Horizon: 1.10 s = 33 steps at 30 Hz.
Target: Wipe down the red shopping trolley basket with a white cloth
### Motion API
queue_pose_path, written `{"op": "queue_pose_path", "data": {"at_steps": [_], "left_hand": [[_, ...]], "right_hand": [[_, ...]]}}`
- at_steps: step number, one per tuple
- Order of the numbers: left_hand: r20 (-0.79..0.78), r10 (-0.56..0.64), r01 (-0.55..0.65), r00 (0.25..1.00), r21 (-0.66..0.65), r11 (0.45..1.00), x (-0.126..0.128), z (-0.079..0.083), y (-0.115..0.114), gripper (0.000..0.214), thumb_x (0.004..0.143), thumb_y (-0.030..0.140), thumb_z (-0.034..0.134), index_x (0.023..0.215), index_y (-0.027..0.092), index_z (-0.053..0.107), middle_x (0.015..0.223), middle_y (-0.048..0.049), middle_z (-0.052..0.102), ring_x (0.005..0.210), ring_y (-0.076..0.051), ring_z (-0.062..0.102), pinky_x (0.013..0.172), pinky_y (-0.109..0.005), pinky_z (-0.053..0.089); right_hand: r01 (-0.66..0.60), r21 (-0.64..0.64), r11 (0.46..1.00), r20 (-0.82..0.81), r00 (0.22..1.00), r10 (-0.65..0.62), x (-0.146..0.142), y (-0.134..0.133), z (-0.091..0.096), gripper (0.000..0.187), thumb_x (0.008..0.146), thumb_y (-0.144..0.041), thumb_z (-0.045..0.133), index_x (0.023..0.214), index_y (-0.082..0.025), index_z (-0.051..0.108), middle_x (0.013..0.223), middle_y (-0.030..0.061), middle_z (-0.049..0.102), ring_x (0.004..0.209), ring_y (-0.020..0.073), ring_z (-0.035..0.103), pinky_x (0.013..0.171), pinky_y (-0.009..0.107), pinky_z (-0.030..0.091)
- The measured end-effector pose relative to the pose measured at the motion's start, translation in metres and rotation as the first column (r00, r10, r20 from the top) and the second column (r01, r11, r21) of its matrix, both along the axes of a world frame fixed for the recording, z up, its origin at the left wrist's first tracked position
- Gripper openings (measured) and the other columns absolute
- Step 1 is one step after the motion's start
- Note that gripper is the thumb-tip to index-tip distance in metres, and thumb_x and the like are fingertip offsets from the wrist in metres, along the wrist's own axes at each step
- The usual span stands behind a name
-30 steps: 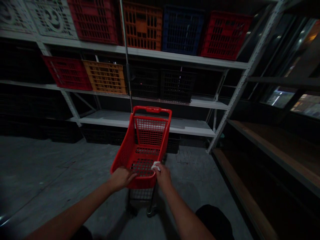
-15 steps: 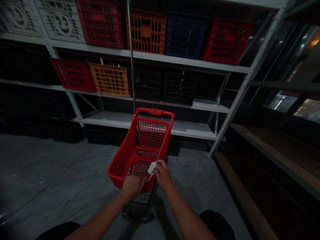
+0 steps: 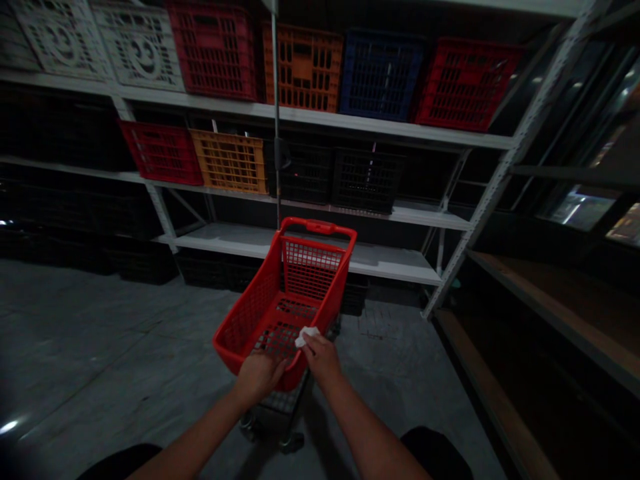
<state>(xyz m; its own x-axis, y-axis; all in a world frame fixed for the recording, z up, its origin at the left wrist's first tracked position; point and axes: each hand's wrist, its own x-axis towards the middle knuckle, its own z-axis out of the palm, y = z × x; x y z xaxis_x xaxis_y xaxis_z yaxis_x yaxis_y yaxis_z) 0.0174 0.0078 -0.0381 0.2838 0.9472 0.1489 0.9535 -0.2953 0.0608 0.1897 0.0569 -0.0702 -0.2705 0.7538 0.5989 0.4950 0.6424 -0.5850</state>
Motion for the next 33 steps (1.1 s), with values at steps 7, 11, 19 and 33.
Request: {"op": "queue_pose_path", "data": {"at_steps": [7,11,19,33], "left_hand": [[0.017,-0.066,0.066,0.998,-0.015,0.998,-0.011,-0.007,0.000,0.057,0.088,0.040,0.015,0.072,0.015,0.064,0.072,-0.0109,0.067,0.072,-0.018,0.061,0.069,-0.029,0.040],[0.016,-0.078,0.078,0.997,-0.019,0.997,-0.021,-0.008,-0.002,0.058,0.088,0.040,0.014,0.072,0.015,0.064,0.071,-0.0111,0.067,0.072,-0.018,0.061,0.068,-0.029,0.040],[-0.007,-0.135,0.135,0.991,-0.011,0.991,-0.044,-0.007,-0.008,0.058,0.087,0.043,0.014,0.071,0.017,0.063,0.069,-0.0094,0.065,0.069,-0.017,0.059,0.068,-0.029,0.039],[-0.052,-0.216,0.215,0.975,-0.029,0.976,-0.064,-0.006,-0.018,0.050,0.088,0.036,0.020,0.069,0.018,0.062,0.067,-0.0066,0.064,0.068,-0.016,0.058,0.068,-0.028,0.039]], "right_hand": [[0.133,-0.060,0.989,-0.056,0.989,-0.136,0.014,0.056,0.028,0.028,0.079,-0.018,0.044,0.094,-0.022,0.067,0.095,0.0050,0.067,0.091,0.0177,0.061,0.086,0.035,0.046],[-0.042,-0.035,0.999,-0.094,0.995,0.038,0.002,0.025,0.016,0.028,0.080,-0.018,0.045,0.098,-0.022,0.065,0.094,0.0048,0.067,0.090,0.0165,0.061,0.083,0.032,0.047],[-0.171,0.043,0.984,0.116,0.979,0.165,-0.022,-0.013,0.003,0.030,0.079,-0.016,0.045,0.100,-0.023,0.064,0.086,0.0057,0.067,0.080,0.0165,0.060,0.075,0.029,0.048],[-0.148,-0.094,0.984,-0.043,0.989,0.144,-0.048,-0.042,0.009,0.032,0.077,-0.012,0.043,0.098,-0.023,0.065,0.085,0.0035,0.066,0.081,0.0155,0.060,0.074,0.026,0.048]]}}
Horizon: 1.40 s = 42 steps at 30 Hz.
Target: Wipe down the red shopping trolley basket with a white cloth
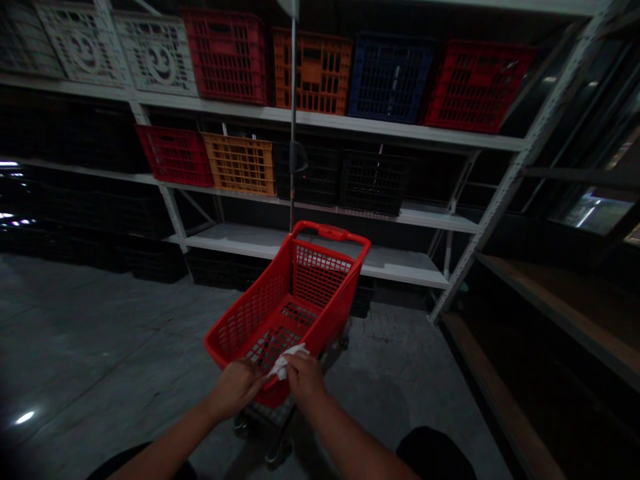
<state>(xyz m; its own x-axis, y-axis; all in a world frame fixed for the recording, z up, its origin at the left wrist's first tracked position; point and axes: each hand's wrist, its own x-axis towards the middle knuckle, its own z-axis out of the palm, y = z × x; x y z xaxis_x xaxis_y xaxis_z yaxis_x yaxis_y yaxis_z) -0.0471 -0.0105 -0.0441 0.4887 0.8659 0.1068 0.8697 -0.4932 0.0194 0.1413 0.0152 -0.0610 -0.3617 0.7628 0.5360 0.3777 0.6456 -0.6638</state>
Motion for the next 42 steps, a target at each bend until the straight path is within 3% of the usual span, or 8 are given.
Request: {"op": "queue_pose_path", "data": {"at_steps": [4,11,16,19,25,34,37,42], "left_hand": [[-0.009,-0.017,0.017,1.000,-0.001,1.000,-0.007,0.000,-0.007,0.051,0.089,0.037,0.017,0.069,0.019,0.060,0.067,-0.0055,0.064,0.069,-0.016,0.058,0.067,-0.028,0.039],[0.027,-0.032,0.032,0.999,-0.024,0.999,-0.026,-0.005,-0.017,0.050,0.089,0.037,0.017,0.067,0.018,0.059,0.067,-0.0052,0.063,0.068,-0.015,0.057,0.067,-0.027,0.038],[0.067,0.027,-0.025,0.997,-0.028,0.999,-0.032,0.007,-0.011,0.041,0.085,0.032,0.026,0.066,0.018,0.060,0.070,-0.0048,0.064,0.072,-0.016,0.057,0.076,-0.030,0.038],[0.138,0.184,-0.184,0.973,-0.011,0.983,-0.014,0.021,-0.011,0.036,0.084,0.028,0.028,0.074,0.019,0.062,0.078,-0.0049,0.066,0.081,-0.016,0.057,0.087,-0.033,0.035],[0.109,0.571,-0.568,0.814,-0.058,0.821,0.032,0.015,-0.020,0.051,0.087,0.044,0.015,0.096,0.016,0.057,0.073,-0.0100,0.067,0.069,-0.022,0.063,0.061,-0.032,0.044],[0.032,0.574,-0.571,0.818,-0.076,0.818,0.026,0.004,-0.006,0.052,0.088,0.043,0.011,0.099,0.019,0.056,0.072,-0.0098,0.067,0.069,-0.022,0.064,0.059,-0.030,0.045],[0.045,0.561,-0.558,0.827,-0.069,0.827,0.028,0.002,-0.005,0.054,0.088,0.044,0.009,0.101,0.018,0.056,0.073,-0.0103,0.067,0.070,-0.021,0.064,0.059,-0.029,0.045],[0.053,0.521,-0.519,0.852,-0.042,0.854,0.027,-0.003,-0.008,0.055,0.088,0.043,0.009,0.098,0.018,0.057,0.074,-0.0100,0.068,0.069,-0.022,0.064,0.058,-0.029,0.044]], "right_hand": [[-0.039,0.035,0.999,0.105,0.994,0.035,0.003,0.001,0.007,0.030,0.077,-0.014,0.045,0.098,-0.023,0.065,0.084,0.0038,0.067,0.078,0.0157,0.061,0.072,0.026,0.048],[0.300,0.006,0.954,0.096,0.949,-0.300,0.049,0.082,0.036,0.029,0.077,-0.014,0.044,0.091,-0.021,0.068,0.089,0.0037,0.068,0.084,0.0163,0.061,0.080,0.028,0.046],[0.274,-0.062,0.960,0.123,0.956,-0.265,0.016,0.048,0.026,0.030,0.077,-0.013,0.045,0.098,-0.018,0.066,0.094,0.0056,0.067,0.088,0.0160,0.061,0.083,0.027,0.044],[0.219,-0.096,0.971,0.164,0.966,-0.202,-0.013,0.017,0.020,0.032,0.077,-0.012,0.045,0.101,-0.018,0.065,0.094,0.0063,0.067,0.087,0.0159,0.061,0.082,0.026,0.044],[0.147,-0.058,0.987,0.307,0.944,-0.122,-0.032,0.013,0.026,0.028,0.080,-0.016,0.045,0.099,-0.020,0.065,0.093,0.0041,0.067,0.086,0.0138,0.060,0.081,0.021,0.042],[0.442,0.004,0.897,0.406,0.819,-0.406,0.024,0.085,0.056,0.028,0.083,-0.017,0.043,0.099,-0.020,0.065,0.097,0.0046,0.066,0.089,0.0142,0.059,0.081,0.020,0.039],[0.484,-0.012,0.875,0.378,0.813,-0.444,0.015,0.072,0.049,0.029,0.082,-0.015,0.042,0.100,-0.019,0.064,0.096,0.0051,0.066,0.089,0.0144,0.059,0.080,0.021,0.040],[0.316,-0.010,0.949,0.376,0.880,-0.289,-0.016,0.025,0.024,0.030,0.081,-0.017,0.044,0.106,-0.021,0.062,0.098,0.0038,0.066,0.089,0.0137,0.059,0.081,0.020,0.040]]}}
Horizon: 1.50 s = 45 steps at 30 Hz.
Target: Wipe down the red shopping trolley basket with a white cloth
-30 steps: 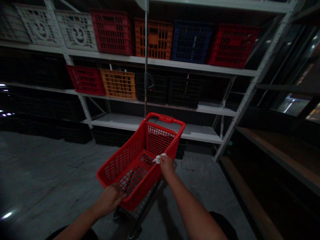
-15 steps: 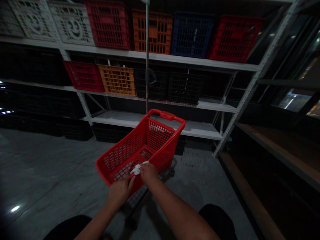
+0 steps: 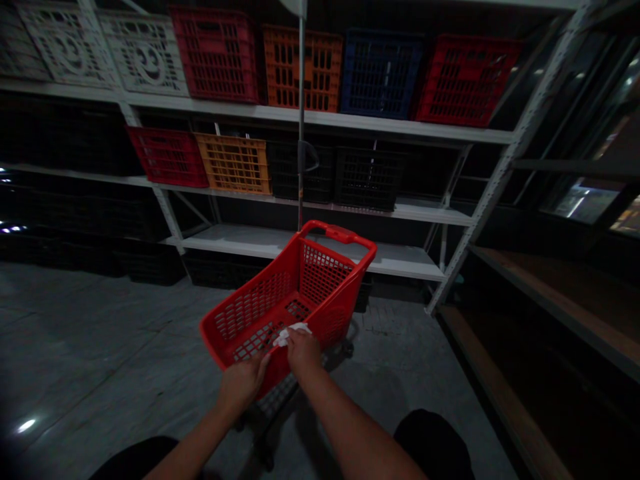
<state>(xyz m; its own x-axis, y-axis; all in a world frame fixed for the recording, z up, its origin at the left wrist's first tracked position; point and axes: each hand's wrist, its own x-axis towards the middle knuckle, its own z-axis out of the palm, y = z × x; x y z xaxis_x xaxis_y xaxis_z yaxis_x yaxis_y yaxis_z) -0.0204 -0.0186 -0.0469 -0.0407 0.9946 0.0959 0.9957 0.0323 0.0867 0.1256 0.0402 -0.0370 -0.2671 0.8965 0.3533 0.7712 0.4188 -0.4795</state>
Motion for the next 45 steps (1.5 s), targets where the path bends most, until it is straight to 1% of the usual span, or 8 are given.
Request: {"op": "queue_pose_path", "data": {"at_steps": [4,11,19,28,31,35,38,45], "left_hand": [[-0.010,-0.049,0.049,0.999,-0.001,0.999,-0.006,-0.003,-0.002,0.055,0.088,0.043,0.009,0.097,0.018,0.057,0.072,-0.0094,0.068,0.069,-0.022,0.064,0.058,-0.029,0.044],[-0.010,-0.102,0.102,0.995,-0.006,0.995,-0.012,0.002,0.006,0.056,0.088,0.043,0.008,0.095,0.018,0.058,0.076,-0.0088,0.068,0.073,-0.021,0.064,0.063,-0.031,0.045],[-0.004,-0.156,0.156,0.988,-0.040,0.987,-0.011,0.008,0.013,0.056,0.088,0.043,0.008,0.094,0.017,0.057,0.080,-0.0093,0.068,0.076,-0.019,0.063,0.069,-0.029,0.044],[0.013,-0.197,0.198,0.980,-0.060,0.978,-0.021,0.008,0.024,0.057,0.087,0.045,0.007,0.092,0.017,0.057,0.083,-0.0093,0.068,0.078,-0.019,0.063,0.070,-0.029,0.044],[-0.015,-0.197,0.196,0.980,-0.046,0.979,-0.023,0.005,0.028,0.059,0.087,0.044,0.005,0.091,0.017,0.057,0.079,-0.0099,0.068,0.076,-0.021,0.063,0.068,-0.031,0.044],[0.002,-0.231,0.231,0.973,-0.037,0.972,-0.030,0.001,0.030,0.058,0.087,0.044,0.005,0.092,0.017,0.056,0.077,-0.0091,0.067,0.075,-0.020,0.063,0.068,-0.030,0.044],[0.021,-0.249,0.249,0.968,-0.039,0.968,-0.041,0.000,0.031,0.056,0.087,0.044,0.007,0.090,0.018,0.056,0.078,-0.0083,0.068,0.075,-0.018,0.063,0.070,-0.029,0.044],[0.047,-0.209,0.212,0.977,-0.060,0.976,-0.075,0.007,0.042,0.051,0.086,0.045,0.013,0.091,0.020,0.058,0.082,-0.0059,0.068,0.080,-0.016,0.062,0.075,-0.026,0.043]], "right_hand": [[-0.010,-0.013,1.000,0.079,0.997,0.011,0.026,0.006,0.010,0.029,0.082,-0.019,0.043,0.104,-0.024,0.062,0.096,0.0021,0.066,0.088,0.0135,0.059,0.080,0.020,0.040],[0.375,0.023,0.927,0.054,0.925,-0.376,0.083,0.043,0.033,0.032,0.084,-0.021,0.040,0.109,-0.020,0.060,0.104,0.0059,0.063,0.094,0.0155,0.058,0.083,0.023,0.039],[0.128,-0.003,0.992,0.142,0.982,-0.126,0.039,0.001,0.008,0.031,0.084,-0.022,0.040,0.108,-0.027,0.059,0.098,0.0026,0.065,0.086,0.0144,0.060,0.076,0.022,0.041],[0.504,0.069,0.861,0.223,0.833,-0.506,0.168,0.046,0.071,0.032,0.086,-0.030,0.038,0.112,-0.028,0.057,0.104,0.0048,0.064,0.086,0.0173,0.061,0.073,0.025,0.042],[0.524,0.088,0.847,0.221,0.819,-0.530,0.160,0.044,0.065,0.033,0.086,-0.027,0.038,0.114,-0.026,0.056,0.104,0.0058,0.063,0.084,0.0171,0.061,0.072,0.025,0.043],[0.367,0.074,0.927,0.276,0.886,-0.373,0.125,0.032,0.045,0.034,0.086,-0.023,0.037,0.114,-0.025,0.055,0.102,0.0057,0.064,0.085,0.0157,0.060,0.073,0.024,0.042],[0.318,0.063,0.946,0.315,0.893,-0.321,0.132,0.031,0.054,0.032,0.086,-0.025,0.038,0.111,-0.028,0.057,0.100,0.0045,0.065,0.083,0.0163,0.061,0.071,0.025,0.042],[0.646,0.119,0.754,0.215,0.725,-0.655,0.226,0.054,0.116,0.031,0.084,-0.031,0.042,0.111,-0.030,0.059,0.099,0.0068,0.065,0.085,0.0208,0.061,0.071,0.029,0.043]]}}
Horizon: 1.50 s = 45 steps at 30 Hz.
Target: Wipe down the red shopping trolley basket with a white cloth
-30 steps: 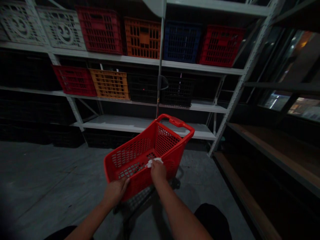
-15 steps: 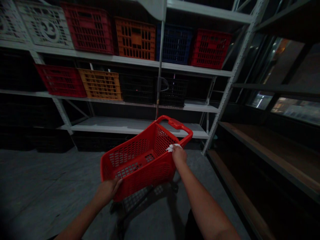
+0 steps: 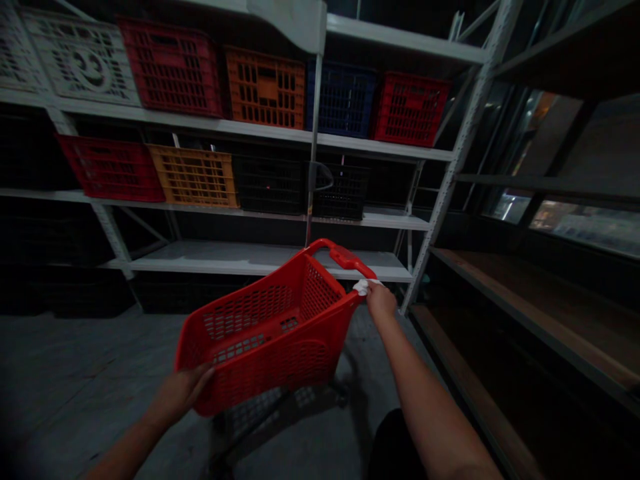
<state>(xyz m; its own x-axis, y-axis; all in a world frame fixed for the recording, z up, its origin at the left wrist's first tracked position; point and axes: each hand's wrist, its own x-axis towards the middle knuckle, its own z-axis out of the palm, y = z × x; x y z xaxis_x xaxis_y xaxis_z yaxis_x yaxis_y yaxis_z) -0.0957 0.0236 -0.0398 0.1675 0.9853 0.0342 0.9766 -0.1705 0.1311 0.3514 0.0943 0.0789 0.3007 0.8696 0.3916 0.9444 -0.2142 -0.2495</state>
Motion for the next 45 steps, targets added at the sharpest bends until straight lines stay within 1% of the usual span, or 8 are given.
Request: {"op": "queue_pose_path", "data": {"at_steps": [5,10,15,21,26,30,40,45], "left_hand": [[0.016,0.120,-0.120,0.993,0.013,0.993,0.020,0.024,0.009,0.060,0.085,0.051,0.010,0.086,0.017,0.060,0.080,-0.0103,0.068,0.081,-0.022,0.062,0.074,-0.032,0.043],[0.157,-0.031,0.014,0.987,0.110,0.994,0.105,0.057,0.033,0.053,0.087,0.047,0.014,0.094,0.019,0.058,0.091,-0.0074,0.067,0.086,-0.016,0.061,0.078,-0.025,0.041],[0.086,-0.025,0.017,0.996,0.089,0.996,0.166,0.063,0.061,0.060,0.084,0.054,0.014,0.098,0.017,0.059,0.085,-0.0114,0.067,0.082,-0.021,0.063,0.070,-0.029,0.044],[0.022,0.023,-0.026,1.000,0.128,0.991,0.167,0.051,0.063,0.063,0.084,0.055,0.010,0.093,0.018,0.061,0.080,-0.0126,0.067,0.080,-0.024,0.063,0.068,-0.034,0.045],[-0.027,0.017,-0.011,0.999,0.202,0.979,0.171,0.046,0.061,0.061,0.085,0.052,0.009,0.093,0.019,0.060,0.081,-0.0111,0.067,0.077,-0.023,0.063,0.065,-0.032,0.045],[-0.052,0.020,-0.008,0.998,0.217,0.976,0.169,0.045,0.061,0.061,0.085,0.052,0.010,0.092,0.019,0.061,0.079,-0.0103,0.068,0.077,-0.022,0.063,0.065,-0.030,0.044],[-0.074,0.025,-0.011,0.997,0.179,0.984,0.158,0.051,0.060,0.063,0.084,0.054,0.008,0.090,0.020,0.062,0.078,-0.0093,0.068,0.077,-0.021,0.063,0.064,-0.029,0.044],[-0.070,0.006,0.005,0.998,0.152,0.988,0.156,0.050,0.063,0.063,0.084,0.054,0.008,0.092,0.022,0.061,0.080,-0.0082,0.068,0.078,-0.020,0.063,0.065,-0.028,0.043]], "right_hand": [[-0.204,0.100,0.974,-0.027,0.978,0.207,-0.019,-0.003,-0.023,0.036,0.084,-0.021,0.042,0.117,-0.026,0.055,0.109,0.0039,0.062,0.095,0.0161,0.058,0.082,0.024,0.041],[-0.424,0.078,0.902,-0.028,0.904,0.427,-0.074,-0.015,-0.054,0.037,0.083,-0.018,0.041,0.117,-0.024,0.055,0.104,0.0038,0.064,0.093,0.0151,0.058,0.084,0.024,0.041],[-0.455,0.026,0.890,0.027,0.890,0.454,-0.078,-0.015,-0.042,0.036,0.083,-0.023,0.041,0.117,-0.028,0.054,0.105,0.0028,0.064,0.089,0.0158,0.059,0.078,0.025,0.043],[-0.088,0.204,0.975,-0.106,0.988,0.111,-0.016,0.004,-0.014,0.033,0.083,-0.026,0.040,0.109,-0.022,0.060,0.107,0.0055,0.063,0.094,0.0177,0.058,0.082,0.026,0.041],[-0.006,0.503,0.864,-0.343,0.917,0.206,-0.030,0.005,-0.056,0.037,0.084,-0.026,0.031,0.108,-0.013,0.056,0.107,0.0111,0.061,0.097,0.0182,0.056,0.083,0.026,0.041],[0.077,0.524,0.848,-0.514,0.822,0.243,-0.065,0.002,-0.087,0.029,0.081,-0.025,0.032,0.096,-0.014,0.055,0.090,0.0097,0.063,0.083,0.0183,0.058,0.075,0.027,0.043],[-0.264,0.513,0.817,-0.249,0.865,0.436,-0.060,-0.004,-0.082,0.023,0.080,-0.016,0.034,0.086,-0.017,0.056,0.085,0.0070,0.060,0.084,0.0167,0.055,0.078,0.026,0.041],[-0.642,0.400,0.654,0.051,0.728,0.684,-0.054,-0.008,-0.080,0.021,0.075,-0.011,0.044,0.086,-0.019,0.060,0.087,0.0062,0.063,0.087,0.0179,0.055,0.082,0.030,0.041]]}}
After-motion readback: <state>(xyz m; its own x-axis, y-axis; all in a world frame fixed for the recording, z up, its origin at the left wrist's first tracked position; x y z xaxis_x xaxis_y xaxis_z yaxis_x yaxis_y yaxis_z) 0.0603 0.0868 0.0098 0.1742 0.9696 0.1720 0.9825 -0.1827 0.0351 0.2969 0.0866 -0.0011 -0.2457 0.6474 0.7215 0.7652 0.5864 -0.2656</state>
